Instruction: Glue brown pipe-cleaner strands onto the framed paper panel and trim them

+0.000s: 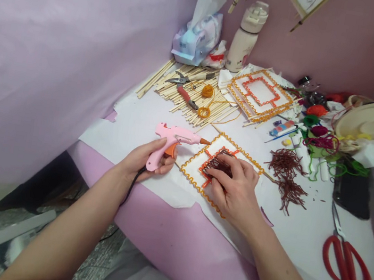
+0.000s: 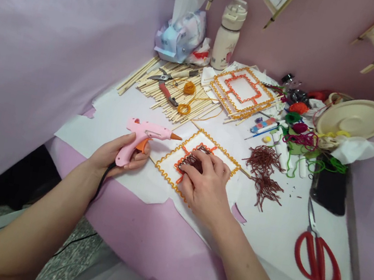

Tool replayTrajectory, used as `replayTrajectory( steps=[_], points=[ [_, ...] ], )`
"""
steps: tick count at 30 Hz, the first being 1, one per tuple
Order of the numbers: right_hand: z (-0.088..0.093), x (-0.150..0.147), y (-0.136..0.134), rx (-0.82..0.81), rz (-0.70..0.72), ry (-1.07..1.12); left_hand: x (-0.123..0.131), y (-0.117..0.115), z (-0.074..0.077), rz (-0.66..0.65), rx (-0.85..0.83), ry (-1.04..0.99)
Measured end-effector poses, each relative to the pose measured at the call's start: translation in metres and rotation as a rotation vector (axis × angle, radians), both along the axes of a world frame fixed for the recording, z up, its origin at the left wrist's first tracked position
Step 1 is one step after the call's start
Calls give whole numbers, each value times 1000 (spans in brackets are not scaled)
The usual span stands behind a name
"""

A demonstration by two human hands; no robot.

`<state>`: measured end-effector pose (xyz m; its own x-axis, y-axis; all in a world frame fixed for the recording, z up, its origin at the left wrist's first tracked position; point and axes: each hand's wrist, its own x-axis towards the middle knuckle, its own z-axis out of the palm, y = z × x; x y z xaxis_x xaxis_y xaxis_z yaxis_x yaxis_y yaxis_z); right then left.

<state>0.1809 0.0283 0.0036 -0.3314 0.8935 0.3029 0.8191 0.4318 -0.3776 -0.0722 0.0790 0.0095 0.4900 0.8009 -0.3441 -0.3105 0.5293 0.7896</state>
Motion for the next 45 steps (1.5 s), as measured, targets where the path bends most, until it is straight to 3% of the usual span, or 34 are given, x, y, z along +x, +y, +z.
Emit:
replayTrajectory(
  steps=[31,36,41,45],
  points=[
    [1,-2,1,-45,26,-5,-1,0,0,23,-23,-25],
    [10,14,-5,96,-65,94,-1,0,0,27,-20,-18],
    [6,33,-9,194,-202,216,-1,-1,-1,34,-10,-46],
    [0,31,-5,143,-164,92,-2,0,-3,43,-10,-75]
  ],
)
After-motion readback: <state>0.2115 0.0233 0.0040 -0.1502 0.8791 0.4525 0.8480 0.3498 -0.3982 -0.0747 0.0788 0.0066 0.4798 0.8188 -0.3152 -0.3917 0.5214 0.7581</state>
